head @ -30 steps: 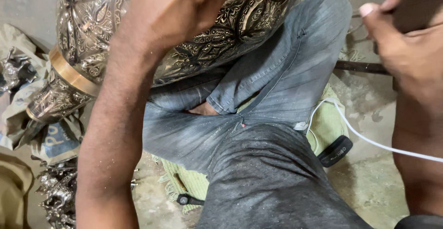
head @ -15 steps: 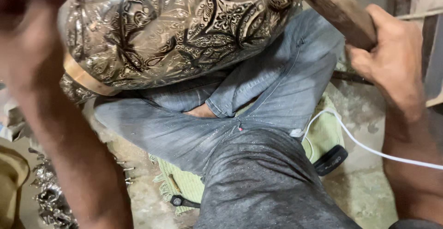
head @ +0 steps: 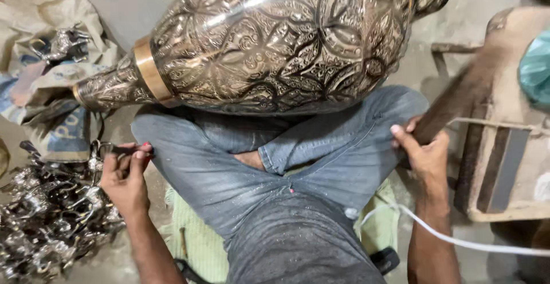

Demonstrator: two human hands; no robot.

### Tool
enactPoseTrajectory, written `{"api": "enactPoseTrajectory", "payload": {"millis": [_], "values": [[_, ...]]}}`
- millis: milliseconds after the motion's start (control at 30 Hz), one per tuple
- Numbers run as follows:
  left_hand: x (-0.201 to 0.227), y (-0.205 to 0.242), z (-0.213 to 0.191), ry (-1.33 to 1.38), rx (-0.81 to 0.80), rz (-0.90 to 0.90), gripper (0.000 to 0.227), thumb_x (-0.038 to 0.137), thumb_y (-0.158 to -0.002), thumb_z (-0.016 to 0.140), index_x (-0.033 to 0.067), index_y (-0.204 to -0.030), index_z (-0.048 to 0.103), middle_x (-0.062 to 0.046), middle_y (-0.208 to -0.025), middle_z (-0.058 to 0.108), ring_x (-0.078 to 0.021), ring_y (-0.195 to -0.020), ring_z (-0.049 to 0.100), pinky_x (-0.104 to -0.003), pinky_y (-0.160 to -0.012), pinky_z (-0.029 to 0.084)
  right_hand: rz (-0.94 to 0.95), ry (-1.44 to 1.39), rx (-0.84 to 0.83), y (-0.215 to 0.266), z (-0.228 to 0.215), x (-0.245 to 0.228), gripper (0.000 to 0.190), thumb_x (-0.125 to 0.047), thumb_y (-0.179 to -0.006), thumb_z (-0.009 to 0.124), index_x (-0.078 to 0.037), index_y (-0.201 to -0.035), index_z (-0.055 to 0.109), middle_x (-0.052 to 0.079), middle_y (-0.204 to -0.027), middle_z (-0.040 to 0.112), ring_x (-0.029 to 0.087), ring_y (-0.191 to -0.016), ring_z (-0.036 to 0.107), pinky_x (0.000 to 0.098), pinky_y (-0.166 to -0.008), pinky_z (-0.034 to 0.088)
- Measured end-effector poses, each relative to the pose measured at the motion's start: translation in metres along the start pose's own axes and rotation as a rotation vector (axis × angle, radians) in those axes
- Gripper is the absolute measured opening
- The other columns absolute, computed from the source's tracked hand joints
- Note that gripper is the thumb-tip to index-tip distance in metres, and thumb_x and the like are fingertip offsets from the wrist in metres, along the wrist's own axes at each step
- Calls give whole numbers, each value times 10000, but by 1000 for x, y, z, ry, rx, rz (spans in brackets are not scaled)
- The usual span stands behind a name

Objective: The person sits cross-legged on the floor and uses a hammer and chisel to engrave intricate patterns onto a large metal vase. The person repeatedly strikes the chisel with the hammer to create detailed designs on the vase's surface.

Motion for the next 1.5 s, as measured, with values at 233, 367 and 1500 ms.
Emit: {"api": "enactPoseTrajectory", "payload": {"millis": [233, 367, 1500], "values": [[2, 4, 12, 90, 109, 14, 171, -47, -1077, 655, -39, -1241, 607, -158, -1114, 735, -211, -1066, 738, -324, -953, 634, -16, 275, -394, 9, 32, -15, 301, -129, -766, 884, -37, -976, 689, 7, -809, 664, 87, -685, 597, 260, -589, 490], [29, -7, 21, 196, 59, -6, 163, -69, -1069, 646, -52, -1226, 608, -191, -1102, 745, -253, -1025, 763, -395, -965, 673, -48, 427, -585, 18, 56, -22, 334, -173, -745, 916, -44, -991, 730, 15, -817, 689, 77, -718, 600, 251, -626, 508], [149, -56, 246, -78, -532, 906, 348, 60, -1055, 766, 150, -1363, 630, -13, -1012, 769, -140, -855, 713, -302, -772, 625, -440, 1029, -178, 37, 41, -176, 351, -21, -932, 762, 64, -1235, 608, 180, -811, 690, 192, -658, 674, 296, -529, 528]]}}
Point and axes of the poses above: each hand's wrist, its own y-axis away from the middle knuckle, its own z-axis out of the palm, x = y × z, the point moved 1 cm from there along -y, towards the middle knuckle
